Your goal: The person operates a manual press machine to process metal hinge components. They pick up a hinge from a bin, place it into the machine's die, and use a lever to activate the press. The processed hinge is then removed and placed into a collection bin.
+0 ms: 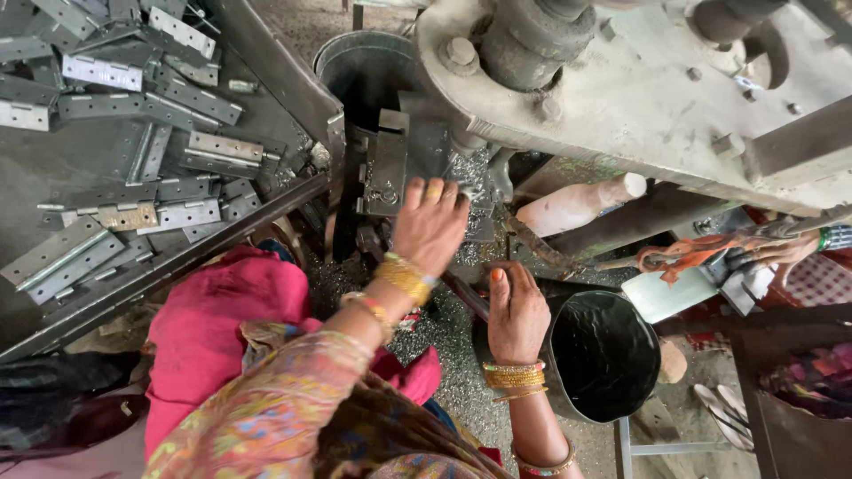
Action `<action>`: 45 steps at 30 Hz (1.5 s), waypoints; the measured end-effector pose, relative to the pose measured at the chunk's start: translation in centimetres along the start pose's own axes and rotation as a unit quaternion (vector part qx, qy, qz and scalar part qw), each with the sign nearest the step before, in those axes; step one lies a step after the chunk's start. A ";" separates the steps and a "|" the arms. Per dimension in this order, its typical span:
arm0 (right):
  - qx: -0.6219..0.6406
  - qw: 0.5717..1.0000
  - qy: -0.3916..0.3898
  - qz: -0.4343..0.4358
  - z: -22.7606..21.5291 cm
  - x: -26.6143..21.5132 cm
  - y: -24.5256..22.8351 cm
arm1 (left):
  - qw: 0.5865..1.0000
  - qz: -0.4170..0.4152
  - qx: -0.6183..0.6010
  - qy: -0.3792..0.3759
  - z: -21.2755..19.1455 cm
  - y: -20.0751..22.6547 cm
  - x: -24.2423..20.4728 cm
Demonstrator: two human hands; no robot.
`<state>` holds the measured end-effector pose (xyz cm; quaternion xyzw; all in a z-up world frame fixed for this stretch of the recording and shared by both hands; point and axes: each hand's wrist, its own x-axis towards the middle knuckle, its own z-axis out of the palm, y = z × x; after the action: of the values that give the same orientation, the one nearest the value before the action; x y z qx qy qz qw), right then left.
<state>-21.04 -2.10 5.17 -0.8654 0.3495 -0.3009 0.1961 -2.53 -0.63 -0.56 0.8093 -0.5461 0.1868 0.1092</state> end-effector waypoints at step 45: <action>-0.143 0.938 -0.241 0.204 9.2 -8.4 16.0 | 0.983 -0.124 0.005 -0.135 1.0 -2.2 0.4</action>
<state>-27.60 -5.71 -13.73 -0.8408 0.5004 0.0166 0.2060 -0.19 -0.47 -1.24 0.8893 -0.4499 0.0633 0.0526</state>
